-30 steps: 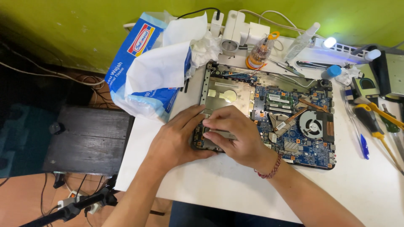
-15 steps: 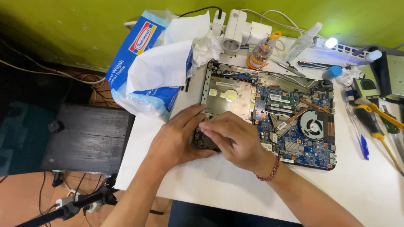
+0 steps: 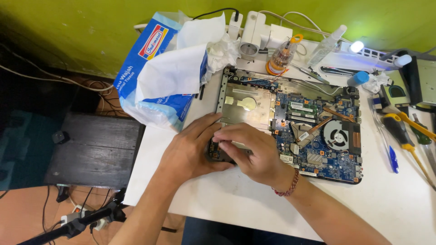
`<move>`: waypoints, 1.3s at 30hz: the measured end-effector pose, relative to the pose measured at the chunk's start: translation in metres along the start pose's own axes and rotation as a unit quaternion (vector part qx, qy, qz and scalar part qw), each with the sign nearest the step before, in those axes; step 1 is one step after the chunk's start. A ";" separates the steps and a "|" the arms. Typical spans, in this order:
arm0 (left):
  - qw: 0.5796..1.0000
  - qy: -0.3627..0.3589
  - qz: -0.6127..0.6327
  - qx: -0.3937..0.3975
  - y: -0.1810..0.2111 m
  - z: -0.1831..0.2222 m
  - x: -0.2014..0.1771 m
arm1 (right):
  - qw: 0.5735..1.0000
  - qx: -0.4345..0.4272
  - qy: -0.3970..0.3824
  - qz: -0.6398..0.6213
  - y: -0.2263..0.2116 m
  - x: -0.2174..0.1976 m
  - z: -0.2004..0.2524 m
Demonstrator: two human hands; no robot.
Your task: Repairing a laptop by cleaning a component and removing a RAM module from the motherboard
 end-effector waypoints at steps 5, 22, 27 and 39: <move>1.000 -0.008 0.003 -0.002 0.000 -0.001 0.000 | 1.000 -0.012 0.018 0.006 -0.001 -0.001 0.003; 1.000 -0.018 0.009 -0.018 0.001 -0.003 -0.002 | 0.999 0.026 0.033 -0.005 0.005 -0.007 0.000; 1.000 -0.021 0.006 -0.016 0.001 -0.002 -0.002 | 0.994 0.044 0.098 -0.036 0.008 -0.017 0.003; 0.999 0.026 -0.014 -0.031 0.005 -0.006 -0.007 | 0.994 0.021 0.100 -0.048 0.012 -0.011 0.005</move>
Point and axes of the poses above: each hand's wrist, its own z-axis away from the middle knuckle, its own x-axis out of the palm, y = z × x, the point moved 8 cm from there along -z, towards the middle knuckle, and after that the axes turned 7 degrees about -y, right-handed, at the moved point
